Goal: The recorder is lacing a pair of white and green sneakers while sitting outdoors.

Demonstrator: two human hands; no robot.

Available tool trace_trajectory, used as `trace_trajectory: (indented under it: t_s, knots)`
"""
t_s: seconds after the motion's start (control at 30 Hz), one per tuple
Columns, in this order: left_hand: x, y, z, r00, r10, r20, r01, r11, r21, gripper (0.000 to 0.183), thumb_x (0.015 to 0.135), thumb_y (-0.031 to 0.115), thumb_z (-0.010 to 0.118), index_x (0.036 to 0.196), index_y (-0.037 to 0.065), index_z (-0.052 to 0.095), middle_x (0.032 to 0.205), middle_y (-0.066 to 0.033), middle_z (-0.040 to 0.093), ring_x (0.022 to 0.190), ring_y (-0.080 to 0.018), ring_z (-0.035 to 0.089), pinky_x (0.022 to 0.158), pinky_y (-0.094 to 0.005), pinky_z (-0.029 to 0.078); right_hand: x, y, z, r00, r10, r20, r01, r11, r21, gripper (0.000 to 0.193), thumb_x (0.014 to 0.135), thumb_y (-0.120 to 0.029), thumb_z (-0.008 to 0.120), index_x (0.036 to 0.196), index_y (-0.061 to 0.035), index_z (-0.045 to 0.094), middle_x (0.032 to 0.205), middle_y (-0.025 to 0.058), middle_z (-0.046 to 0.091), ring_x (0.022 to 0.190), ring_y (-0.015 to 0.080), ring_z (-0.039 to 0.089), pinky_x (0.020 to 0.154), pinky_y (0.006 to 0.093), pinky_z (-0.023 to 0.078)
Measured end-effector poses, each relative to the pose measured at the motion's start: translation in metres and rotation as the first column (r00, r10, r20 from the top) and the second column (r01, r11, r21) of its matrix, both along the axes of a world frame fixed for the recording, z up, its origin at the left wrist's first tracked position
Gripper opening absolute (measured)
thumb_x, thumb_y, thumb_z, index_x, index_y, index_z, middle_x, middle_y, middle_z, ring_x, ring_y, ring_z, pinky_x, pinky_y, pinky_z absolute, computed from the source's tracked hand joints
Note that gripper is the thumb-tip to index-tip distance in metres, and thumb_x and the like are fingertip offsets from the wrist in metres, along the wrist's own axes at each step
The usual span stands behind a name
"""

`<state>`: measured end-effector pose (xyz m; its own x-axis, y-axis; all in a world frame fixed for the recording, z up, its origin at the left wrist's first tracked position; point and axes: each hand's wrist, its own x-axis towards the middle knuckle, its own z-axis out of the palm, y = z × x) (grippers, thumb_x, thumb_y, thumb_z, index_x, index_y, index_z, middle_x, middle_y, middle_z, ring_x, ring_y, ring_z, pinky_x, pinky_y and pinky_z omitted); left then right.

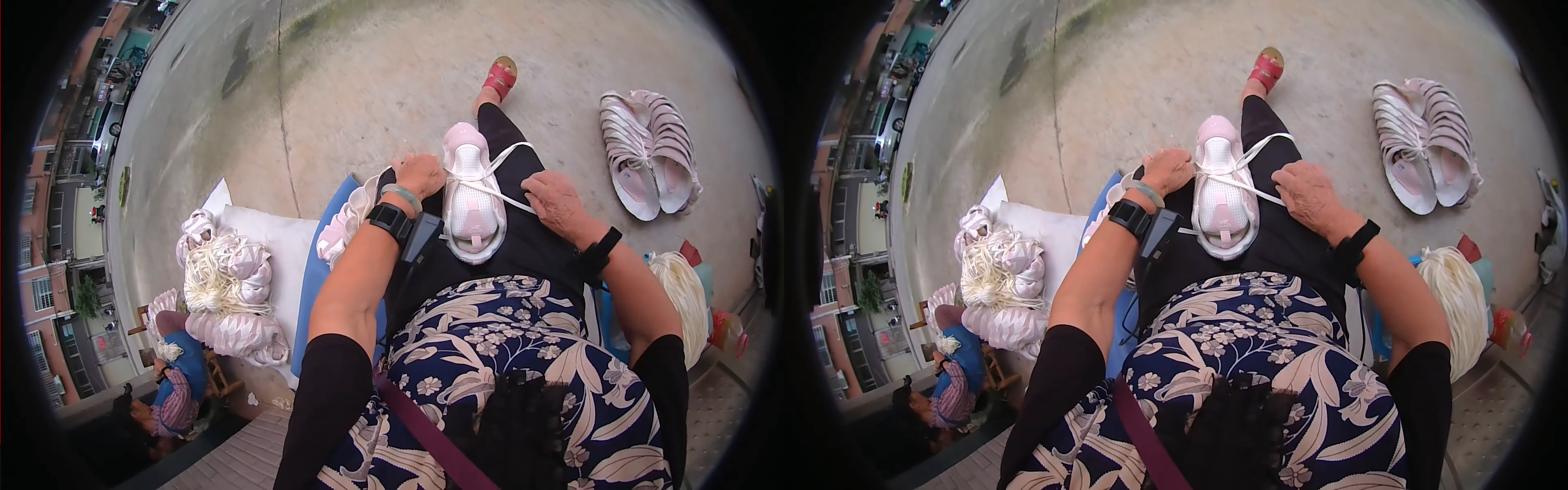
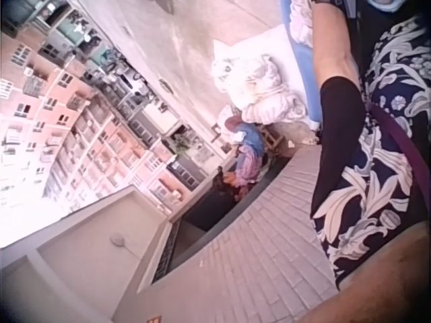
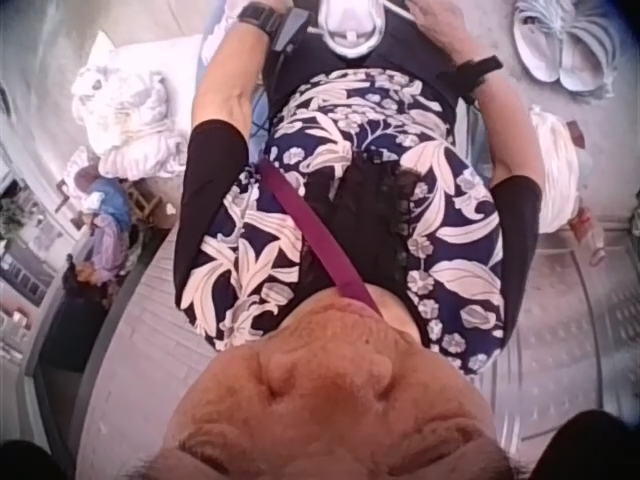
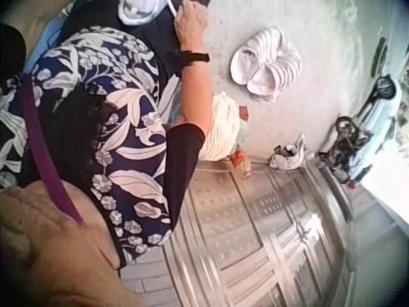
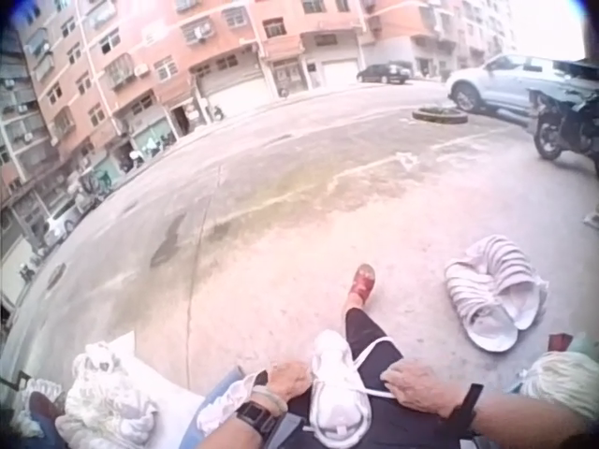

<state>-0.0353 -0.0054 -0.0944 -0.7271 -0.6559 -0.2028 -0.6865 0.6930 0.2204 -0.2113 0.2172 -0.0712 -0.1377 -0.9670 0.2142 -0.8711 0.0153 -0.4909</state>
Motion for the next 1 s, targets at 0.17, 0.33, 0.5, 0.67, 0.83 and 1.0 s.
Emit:
trace_trajectory:
  t_s: [0.17, 0.33, 0.5, 0.67, 0.83, 1.0]
  knots:
    - [-0.007, 0.002, -0.001, 0.992, -0.004, 0.123, -0.009, 0.994, 0.105, 0.012, 0.071, 0.02, 0.055, 0.078, 0.016, 0.064, 0.091, -0.0082, 0.065, 0.092, -0.0326, 0.055, 0.089, -0.0552, 0.027, 0.02, -0.023, -0.007, 1.0, 0.007, -0.029, -0.005, 0.998, 0.07, 0.02, 0.077, -0.013, 0.057, 0.096, -0.0092, 0.055, 0.083, 0.0065, 0.057, 0.084, 0.0251, 0.054, 0.079, 0.0387, 0.038]
    - [-0.004, 0.003, -0.001, 0.998, 0.057, -0.004, -0.056, 0.993, 0.104, 0.01, 0.07, 0.019, 0.056, 0.075, 0.015, 0.063, 0.086, -0.0089, 0.065, 0.089, -0.0295, 0.057, 0.089, -0.0524, 0.027, 0.028, -0.026, -0.008, 0.996, 0.073, -0.055, -0.064, 0.987, 0.15, 0.018, 0.076, -0.015, 0.057, 0.094, -0.0107, 0.055, 0.082, 0.0062, 0.057, 0.086, 0.0227, 0.054, 0.089, 0.044, 0.034]
    - [0.001, 0.005, -0.011, 0.974, 0.033, -0.222, -0.013, 0.996, 0.089, 0.008, 0.068, 0.017, 0.057, 0.071, 0.012, 0.062, 0.078, -0.0113, 0.065, 0.079, -0.0292, 0.06, 0.084, -0.0441, 0.035, 0.031, -0.025, -0.007, 0.995, 0.063, -0.082, -0.046, 0.98, 0.194, 0.015, 0.077, -0.016, 0.056, 0.091, -0.0113, 0.055, 0.081, 0.0047, 0.057, 0.086, 0.0224, 0.054, 0.091, 0.0459, 0.033]
    - [0.0, 0.005, -0.013, 0.878, -0.079, -0.472, 0.122, 0.991, 0.062, 0.012, 0.068, 0.01, 0.054, 0.075, 0.009, 0.063, 0.066, -0.0099, 0.063, 0.06, -0.0244, 0.06, 0.061, -0.0315, 0.046, 0.032, -0.026, -0.007, 0.997, 0.048, -0.065, -0.035, 0.982, 0.187, 0.013, 0.077, -0.014, 0.055, 0.09, -0.0117, 0.056, 0.081, 0.0046, 0.058, 0.086, 0.0221, 0.055, 0.092, 0.0462, 0.032]
    - [0.003, -0.009, 0.015, 0.85, 0.283, -0.443, 0.088, 0.755, 0.65, 0.009, 0.071, 0.004, 0.057, 0.078, 0.003, 0.062, 0.067, -0.0027, 0.059, 0.061, -0.0096, 0.055, 0.059, -0.0231, 0.045, 0.034, -0.03, 0.01, 0.955, -0.042, 0.295, 0.002, 0.991, 0.136, 0.01, 0.077, -0.014, 0.056, 0.083, -0.0067, 0.059, 0.075, 0.0125, 0.059, 0.074, 0.0306, 0.058, 0.071, 0.0385, 0.045]
    - [0.01, -0.013, 0.064, 0.796, 0.463, -0.389, 0.283, 0.282, 0.917, 0.012, 0.077, 0.004, 0.061, 0.088, 0.0, 0.061, 0.075, -0.0025, 0.06, 0.065, -0.0083, 0.057, 0.061, -0.021, 0.047, 0.039, -0.033, 0.025, 0.9, -0.029, 0.434, -0.024, 0.993, 0.116, 0.011, 0.076, -0.015, 0.057, 0.079, -0.0043, 0.058, 0.073, 0.0154, 0.058, 0.072, 0.0332, 0.058, 0.062, 0.039, 0.045]
